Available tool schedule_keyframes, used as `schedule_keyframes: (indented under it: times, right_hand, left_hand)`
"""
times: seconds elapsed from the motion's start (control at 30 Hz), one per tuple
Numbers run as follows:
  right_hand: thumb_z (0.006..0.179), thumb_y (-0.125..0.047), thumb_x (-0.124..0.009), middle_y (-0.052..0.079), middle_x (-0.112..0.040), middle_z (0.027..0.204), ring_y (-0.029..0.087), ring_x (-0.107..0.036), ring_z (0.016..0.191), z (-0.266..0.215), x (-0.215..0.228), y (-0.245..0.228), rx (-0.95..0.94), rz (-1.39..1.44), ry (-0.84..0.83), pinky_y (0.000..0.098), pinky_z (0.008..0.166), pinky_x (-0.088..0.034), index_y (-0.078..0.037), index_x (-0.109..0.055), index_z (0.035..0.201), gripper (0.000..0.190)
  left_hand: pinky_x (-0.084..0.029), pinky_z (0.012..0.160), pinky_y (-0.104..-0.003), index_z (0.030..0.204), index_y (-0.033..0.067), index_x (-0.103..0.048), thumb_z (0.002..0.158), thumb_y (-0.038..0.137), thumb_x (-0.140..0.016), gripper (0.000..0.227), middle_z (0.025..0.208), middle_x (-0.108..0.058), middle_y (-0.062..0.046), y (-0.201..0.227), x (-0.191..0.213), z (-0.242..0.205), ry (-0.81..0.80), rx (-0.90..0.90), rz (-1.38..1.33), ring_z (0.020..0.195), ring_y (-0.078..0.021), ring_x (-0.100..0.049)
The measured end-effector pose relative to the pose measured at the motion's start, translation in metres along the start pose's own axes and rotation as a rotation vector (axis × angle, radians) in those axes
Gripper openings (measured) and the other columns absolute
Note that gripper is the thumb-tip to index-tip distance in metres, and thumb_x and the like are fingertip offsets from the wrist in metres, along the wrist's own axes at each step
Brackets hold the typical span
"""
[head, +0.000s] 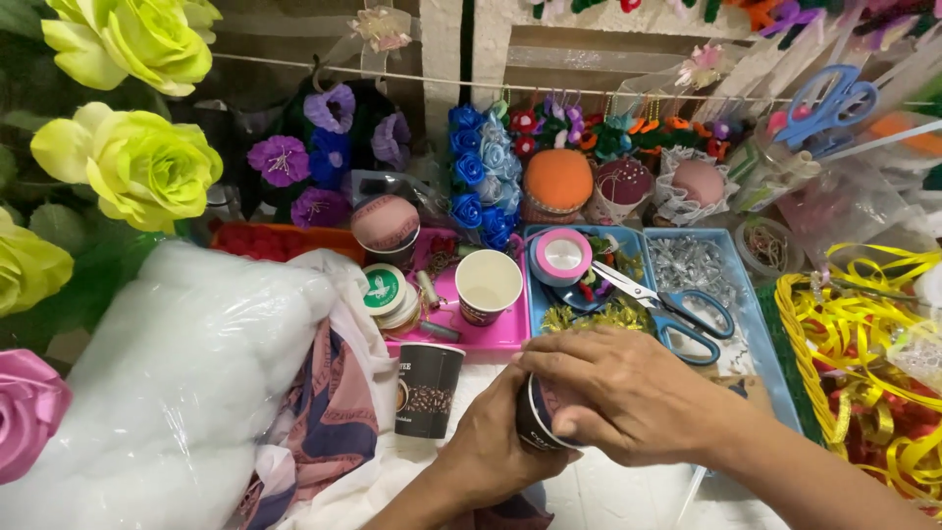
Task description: Gluing pink fabric or foam onto small balls and placing them into decorative paper cups as part of a handicraft project.
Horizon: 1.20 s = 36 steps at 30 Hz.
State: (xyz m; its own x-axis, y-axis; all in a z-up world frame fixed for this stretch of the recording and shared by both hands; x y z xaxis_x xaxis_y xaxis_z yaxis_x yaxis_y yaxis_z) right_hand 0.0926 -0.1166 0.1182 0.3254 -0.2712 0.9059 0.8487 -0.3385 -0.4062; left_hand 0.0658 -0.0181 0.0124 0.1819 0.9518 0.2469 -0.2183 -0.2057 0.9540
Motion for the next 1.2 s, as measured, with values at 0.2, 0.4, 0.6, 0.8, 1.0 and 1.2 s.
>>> schedule_keyframes:
  times: [0.2, 0.4, 0.6, 0.8, 1.0, 1.2]
  right_hand:
    - [0.089, -0.055, -0.068, 0.011, -0.047, 0.147, 0.034, -0.06, 0.121, -0.018, 0.004, 0.001, -0.363, -0.066, -0.242, 0.0534, 0.075, -0.059, -0.021, -0.032, 0.158, 0.085]
    - [0.081, -0.053, -0.071, 0.004, -0.062, 0.127, 0.026, -0.076, 0.091, -0.033, 0.051, 0.021, -0.578, -0.186, -0.07, 0.0456, 0.078, -0.06, -0.028, -0.036, 0.157, 0.087]
    - [0.08, -0.062, -0.058, 0.007, -0.054, 0.144, 0.03, -0.069, 0.11, -0.022, 0.078, 0.055, -0.814, -0.267, -0.09, 0.052, 0.084, -0.057, -0.031, -0.028, 0.16, 0.091]
    - [0.084, -0.058, -0.059, 0.01, -0.055, 0.147, 0.031, -0.069, 0.107, 0.01, 0.081, 0.073, -0.854, -0.26, -0.098, 0.0539, 0.092, -0.051, -0.024, -0.035, 0.153, 0.081]
    - [0.089, -0.056, -0.064, 0.02, -0.064, 0.116, 0.036, -0.066, 0.099, 0.083, 0.04, 0.084, -0.615, -0.318, -0.074, 0.0507, 0.08, -0.054, -0.007, -0.045, 0.143, 0.075]
    - [0.085, -0.05, -0.064, 0.017, -0.057, 0.102, 0.044, -0.064, 0.089, 0.136, -0.025, 0.11, -0.459, -0.371, -0.059, 0.0606, 0.064, -0.053, -0.008, -0.048, 0.11, 0.052]
  left_hand:
    - [-0.048, 0.101, -0.044, 0.147, 0.0044, -0.041, 0.071, 0.052, -0.074, 0.096, 0.144, -0.058, -0.02, 0.008, -0.003, 0.004, -0.072, -0.014, 0.06, 0.131, -0.0361, -0.058]
    - [-0.042, 0.112, -0.051, 0.148, 0.0071, -0.042, 0.073, 0.045, -0.089, 0.096, 0.143, -0.052, -0.018, 0.041, 0.05, 0.025, 0.011, -0.12, 0.421, 0.133, -0.0338, -0.052]
    - [-0.035, 0.111, -0.053, 0.152, 0.0123, -0.036, 0.071, 0.055, -0.095, 0.109, 0.153, -0.04, -0.022, -0.014, 0.065, 0.087, 0.214, 0.031, 0.773, 0.139, -0.0409, -0.039]
    - [-0.052, 0.095, -0.047, 0.149, 0.0112, -0.04, 0.08, 0.032, -0.085, 0.085, 0.136, -0.051, -0.016, 0.0, 0.084, 0.079, 0.315, 0.084, 0.56, 0.121, -0.0337, -0.057]
    - [-0.05, 0.102, -0.046, 0.143, 0.0064, -0.045, 0.082, 0.031, -0.084, 0.077, 0.133, -0.056, -0.016, 0.078, 0.122, 0.008, 0.514, -0.14, 0.489, 0.124, -0.0334, -0.059]
    - [-0.045, 0.108, -0.044, 0.144, 0.0057, -0.047, 0.075, 0.034, -0.09, 0.086, 0.139, -0.06, -0.016, 0.041, 0.083, -0.031, 0.31, -0.182, 0.464, 0.127, -0.0335, -0.059]
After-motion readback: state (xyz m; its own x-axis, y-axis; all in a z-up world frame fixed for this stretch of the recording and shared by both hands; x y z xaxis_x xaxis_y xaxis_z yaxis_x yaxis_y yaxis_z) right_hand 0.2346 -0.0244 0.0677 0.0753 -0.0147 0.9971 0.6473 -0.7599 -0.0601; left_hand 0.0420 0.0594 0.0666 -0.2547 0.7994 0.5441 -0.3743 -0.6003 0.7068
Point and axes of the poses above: each hand's wrist, its own z-axis towards the middle knuckle, its own x-axis out of the back of the hand, y = z × x, the point moved 7 cm from there along z, towards the middle knuckle
